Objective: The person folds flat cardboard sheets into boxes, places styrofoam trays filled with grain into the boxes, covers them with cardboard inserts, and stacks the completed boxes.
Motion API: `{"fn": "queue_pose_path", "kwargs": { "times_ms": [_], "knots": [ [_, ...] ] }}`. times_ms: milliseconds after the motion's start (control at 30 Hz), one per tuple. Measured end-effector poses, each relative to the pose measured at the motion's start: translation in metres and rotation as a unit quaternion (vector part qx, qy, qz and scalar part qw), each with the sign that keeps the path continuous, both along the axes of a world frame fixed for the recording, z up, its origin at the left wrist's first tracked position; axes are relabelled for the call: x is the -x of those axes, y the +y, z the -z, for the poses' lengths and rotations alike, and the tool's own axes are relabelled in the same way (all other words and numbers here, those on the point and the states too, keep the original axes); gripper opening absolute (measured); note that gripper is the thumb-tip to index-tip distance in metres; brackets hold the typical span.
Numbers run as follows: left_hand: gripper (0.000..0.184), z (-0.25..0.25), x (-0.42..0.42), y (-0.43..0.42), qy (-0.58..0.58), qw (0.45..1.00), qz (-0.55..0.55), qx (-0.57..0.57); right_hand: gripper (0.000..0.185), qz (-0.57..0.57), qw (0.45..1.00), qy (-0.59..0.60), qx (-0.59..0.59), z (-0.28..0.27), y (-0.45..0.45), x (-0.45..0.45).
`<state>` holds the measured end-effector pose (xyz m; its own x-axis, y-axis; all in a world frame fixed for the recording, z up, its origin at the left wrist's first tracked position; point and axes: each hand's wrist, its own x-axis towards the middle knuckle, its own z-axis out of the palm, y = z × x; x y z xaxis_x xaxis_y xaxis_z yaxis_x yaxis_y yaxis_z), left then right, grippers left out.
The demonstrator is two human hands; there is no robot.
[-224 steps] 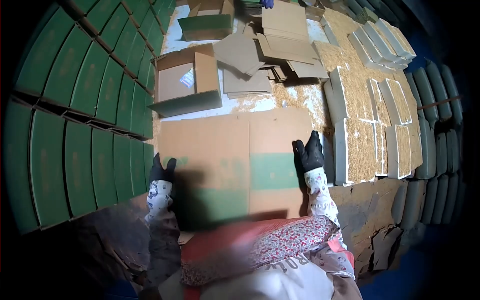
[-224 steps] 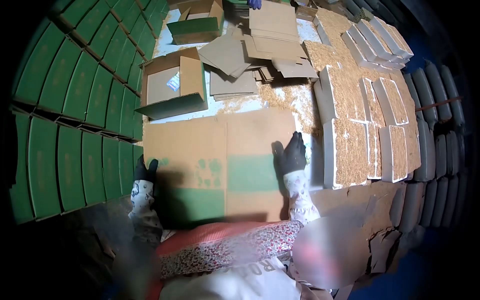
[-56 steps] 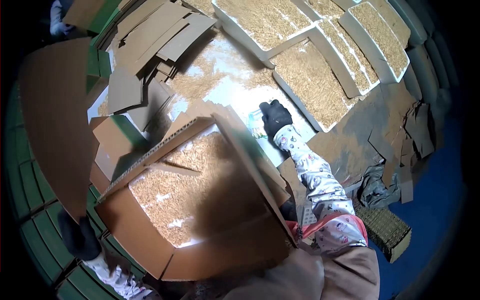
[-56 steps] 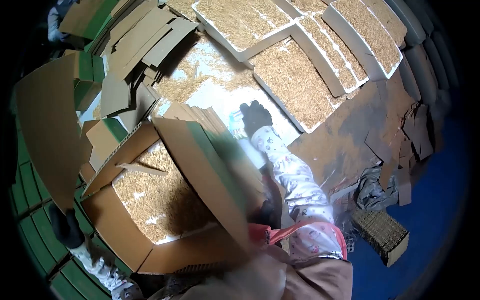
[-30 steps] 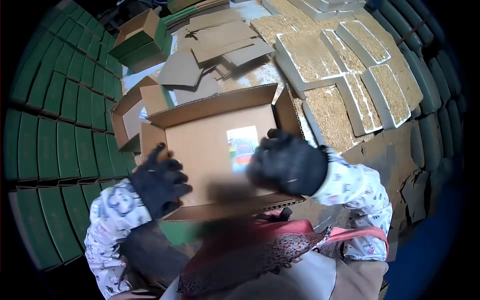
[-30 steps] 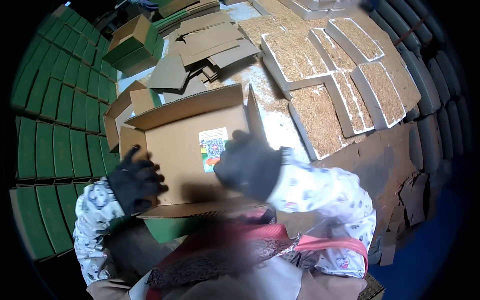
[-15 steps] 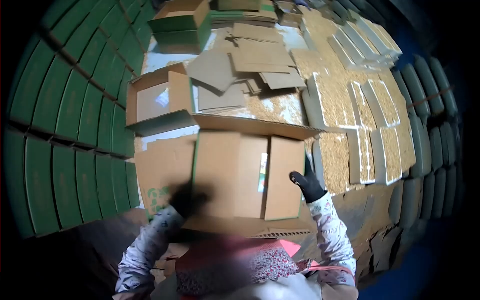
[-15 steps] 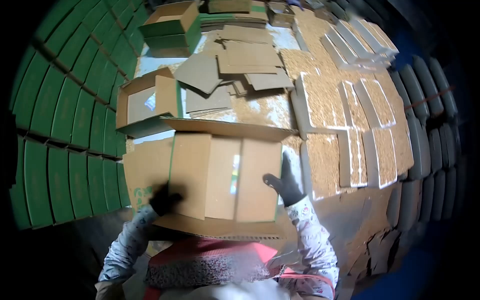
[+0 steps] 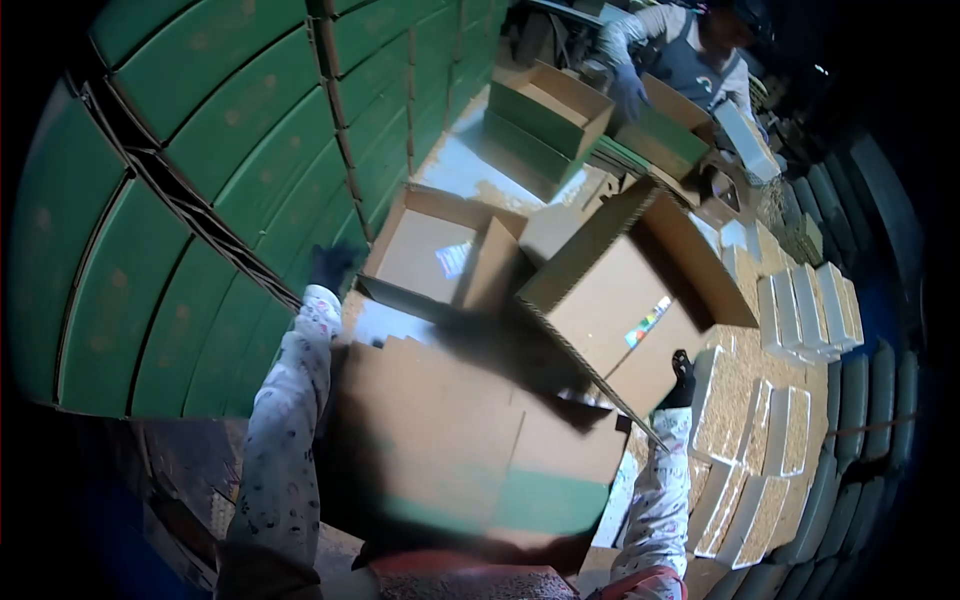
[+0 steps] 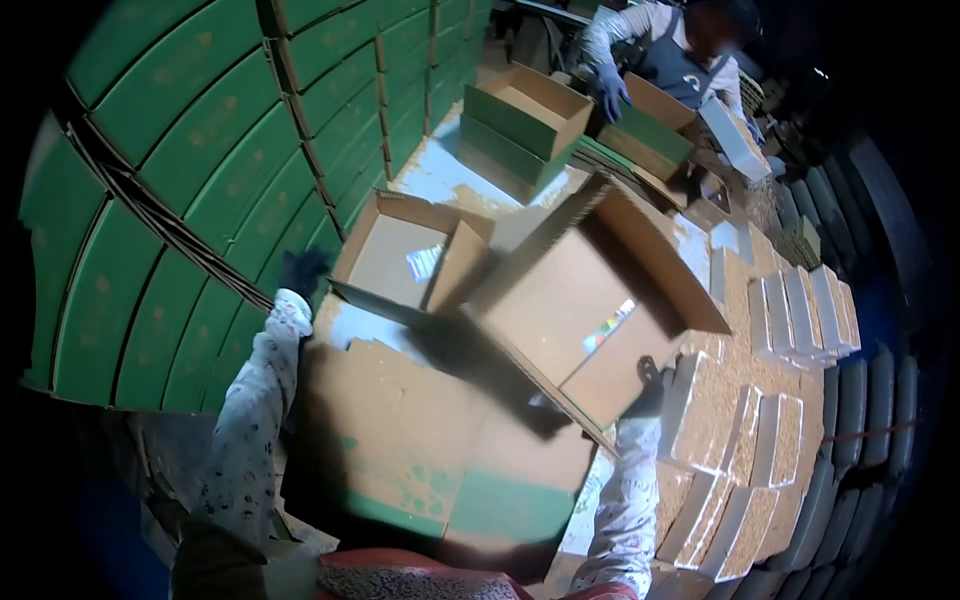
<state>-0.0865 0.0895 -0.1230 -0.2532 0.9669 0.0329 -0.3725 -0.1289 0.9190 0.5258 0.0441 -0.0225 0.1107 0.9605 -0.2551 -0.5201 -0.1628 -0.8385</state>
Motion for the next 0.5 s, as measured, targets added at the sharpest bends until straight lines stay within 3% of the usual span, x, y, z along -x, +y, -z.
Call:
{"fn": "queue_pose_path", "kwargs": {
  "times_ms": [67,100,133,167,200,233,267,300,333,367,400,433,467,500],
  "knots": [
    [0.092,0.041,-0.007,0.024,0.029,0.969,0.160,0.186,0.029,0.045,0.998,-0.045,0.022,0.018,0.040,0.046],
    [0.090,0.013,-0.037,0.012,0.028,0.964,0.164,0.205,0.028,0.011,0.998,-0.059,0.011,0.036,0.060,0.065],
    [0.080,0.016,-0.040,0.010,0.008,0.971,0.149,0.187,0.028,-0.023,0.997,-0.074,0.002,0.057,0.079,0.082],
    [0.070,0.004,-0.047,0.011,-0.085,0.953,0.106,0.270,0.029,-0.057,0.994,-0.091,-0.004,0.068,0.092,0.104],
    [0.053,0.013,-0.044,0.010,-0.126,0.944,0.096,0.288,0.033,-0.105,0.989,-0.063,0.088,0.043,0.089,0.152],
    [0.037,0.024,-0.041,0.010,-0.166,0.934,0.084,0.306,0.039,-0.144,0.986,-0.041,0.076,0.015,0.084,0.192],
    [0.036,0.038,-0.035,0.010,-0.180,0.931,0.075,0.310,0.050,-0.103,0.992,-0.070,-0.010,0.071,0.103,0.213],
    [0.035,0.055,-0.030,0.009,-0.187,0.932,0.069,0.303,0.061,-0.152,0.986,0.004,-0.064,0.134,0.129,0.226],
    [0.034,0.067,-0.022,0.012,-0.191,0.934,0.067,0.295,0.041,-0.118,0.990,-0.063,-0.052,0.147,0.146,0.243],
    [0.033,0.082,-0.013,0.015,-0.190,0.940,0.064,0.277,0.071,-0.088,0.895,-0.424,-0.102,0.105,0.126,0.268],
    [0.032,0.100,0.000,0.018,-0.188,0.946,0.065,0.256,0.067,-0.014,0.743,-0.657,-0.130,0.097,0.129,0.278],
    [0.032,0.117,0.014,0.016,-0.188,0.952,0.086,0.226,0.064,-0.072,0.739,-0.663,-0.091,0.088,0.129,0.265],
    [0.032,0.139,0.034,0.021,-0.197,0.954,0.125,0.191,0.061,-0.130,0.733,-0.666,-0.044,0.033,0.110,0.259],
    [0.032,0.184,0.071,0.026,-0.229,0.943,0.206,0.130,0.054,-0.160,0.776,-0.607,-0.055,0.048,0.112,0.236]
  ]
}}
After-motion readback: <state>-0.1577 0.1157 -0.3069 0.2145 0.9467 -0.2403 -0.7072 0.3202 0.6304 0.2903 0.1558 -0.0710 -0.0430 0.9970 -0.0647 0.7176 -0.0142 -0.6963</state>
